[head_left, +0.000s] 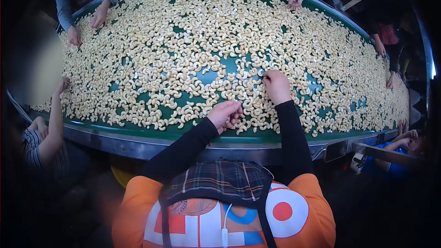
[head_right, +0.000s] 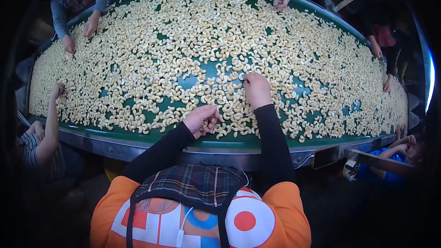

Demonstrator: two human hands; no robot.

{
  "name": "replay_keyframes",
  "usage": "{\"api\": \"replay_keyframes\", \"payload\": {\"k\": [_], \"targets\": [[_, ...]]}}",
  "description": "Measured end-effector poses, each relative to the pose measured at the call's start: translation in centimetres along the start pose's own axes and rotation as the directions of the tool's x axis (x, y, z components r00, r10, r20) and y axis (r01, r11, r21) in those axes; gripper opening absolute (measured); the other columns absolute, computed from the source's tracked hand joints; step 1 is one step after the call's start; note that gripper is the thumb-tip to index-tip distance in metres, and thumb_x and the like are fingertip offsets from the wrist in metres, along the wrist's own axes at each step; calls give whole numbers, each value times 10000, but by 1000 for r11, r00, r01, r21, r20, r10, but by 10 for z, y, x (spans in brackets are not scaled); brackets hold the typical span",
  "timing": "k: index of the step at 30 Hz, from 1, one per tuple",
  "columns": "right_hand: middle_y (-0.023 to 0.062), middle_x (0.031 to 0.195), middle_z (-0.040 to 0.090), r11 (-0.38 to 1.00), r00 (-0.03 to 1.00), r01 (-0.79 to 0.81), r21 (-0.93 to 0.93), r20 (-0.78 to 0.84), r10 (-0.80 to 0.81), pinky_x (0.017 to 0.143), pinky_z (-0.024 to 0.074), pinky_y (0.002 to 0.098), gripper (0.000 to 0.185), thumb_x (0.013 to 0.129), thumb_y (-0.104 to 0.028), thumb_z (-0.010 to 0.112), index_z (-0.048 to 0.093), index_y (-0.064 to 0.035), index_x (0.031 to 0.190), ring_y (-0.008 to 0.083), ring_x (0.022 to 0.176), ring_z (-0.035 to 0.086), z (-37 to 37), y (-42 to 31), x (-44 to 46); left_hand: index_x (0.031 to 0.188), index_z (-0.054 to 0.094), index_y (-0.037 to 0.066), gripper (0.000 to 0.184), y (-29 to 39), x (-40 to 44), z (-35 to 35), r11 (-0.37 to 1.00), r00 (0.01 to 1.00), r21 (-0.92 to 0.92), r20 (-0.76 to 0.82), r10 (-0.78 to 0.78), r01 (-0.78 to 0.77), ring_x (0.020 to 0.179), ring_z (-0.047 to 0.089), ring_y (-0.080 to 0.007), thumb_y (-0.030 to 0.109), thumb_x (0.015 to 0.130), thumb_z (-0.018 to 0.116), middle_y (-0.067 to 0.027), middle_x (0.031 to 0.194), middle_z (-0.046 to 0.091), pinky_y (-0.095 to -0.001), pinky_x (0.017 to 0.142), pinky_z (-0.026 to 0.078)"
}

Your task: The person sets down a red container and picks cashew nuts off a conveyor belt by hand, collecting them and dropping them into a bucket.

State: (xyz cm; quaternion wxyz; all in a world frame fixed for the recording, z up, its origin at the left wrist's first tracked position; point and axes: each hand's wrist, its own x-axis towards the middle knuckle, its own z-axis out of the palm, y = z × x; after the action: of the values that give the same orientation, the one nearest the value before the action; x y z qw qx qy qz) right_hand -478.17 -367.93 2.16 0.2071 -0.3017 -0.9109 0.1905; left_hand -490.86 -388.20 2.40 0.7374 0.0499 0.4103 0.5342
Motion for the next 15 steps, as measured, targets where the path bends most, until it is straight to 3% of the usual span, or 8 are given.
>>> {"api": "replay_keyframes", "payload": {"k": [2,5,6,7,10,13,14,15], "targets": [[122,803,606,997,997,-44,59,66,40,666,470,336,86,766,-82,628,617,-20,824,282,738,592,3,-12,-3,870,544,53,257,2,-13,-11,1000,1000,7,7,-3,3,477,436,-64,269,956,436,0,648,509,-181,382,294],[109,792,607,977,973,-152,152,197,121,655,472,310,81,773,-81,628,614,-20,825,246,722,599,-6,-47,-15,850,539,62,268,5,-27,-23,995,991,-42,-104,89,-94,464,420,-60,288,955,439,9,631,498,-182,370,278],[71,774,610,868,945,-264,420,292,146,631,467,267,91,786,-85,634,620,-18,846,179,687,583,-5,-71,-22,850,539,62,268,11,-33,-18,995,990,-46,-108,88,-93,464,420,-60,288,955,439,9,631,498,-182,370,278],[33,756,614,674,911,-376,636,387,144,607,461,224,101,799,-89,640,626,-16,867,111,651,567,-1,-87,-26,857,544,64,264,17,-40,-9,990,985,-120,-162,54,-74,465,425,-59,290,952,446,9,629,501,-181,375,287],[46,755,609,725,927,-353,591,328,184,600,462,232,92,796,-93,640,619,-19,847,109,647,573,25,-100,-32,870,555,69,257,32,-47,-5,964,966,-261,-257,-25,-45,468,436,-58,296,946,462,10,624,505,-178,385,303],[37,753,605,789,927,-340,511,326,188,592,458,225,96,798,-96,641,620,-22,855,94,634,558,32,-100,-29,912,584,83,241,36,-26,-48,984,994,159,-63,87,-76,598,548,-71,312,923,510,1,713,574,-224,451,407],[22,751,604,822,914,-342,455,364,179,587,454,214,105,801,-97,642,625,-23,873,79,623,541,31,-99,-28,924,588,76,231,43,-18,-53,851,942,474,-113,316,-228,666,584,-121,300,902,536,-21,749,598,-265,513,441],[6,749,602,851,898,-344,397,405,174,583,449,203,115,805,-99,644,630,-24,891,65,613,524,32,-100,-29,936,591,69,228,51,-13,-55,602,845,739,-85,528,-302,733,621,-171,289,882,563,-43,784,622,-306,576,476]]}}
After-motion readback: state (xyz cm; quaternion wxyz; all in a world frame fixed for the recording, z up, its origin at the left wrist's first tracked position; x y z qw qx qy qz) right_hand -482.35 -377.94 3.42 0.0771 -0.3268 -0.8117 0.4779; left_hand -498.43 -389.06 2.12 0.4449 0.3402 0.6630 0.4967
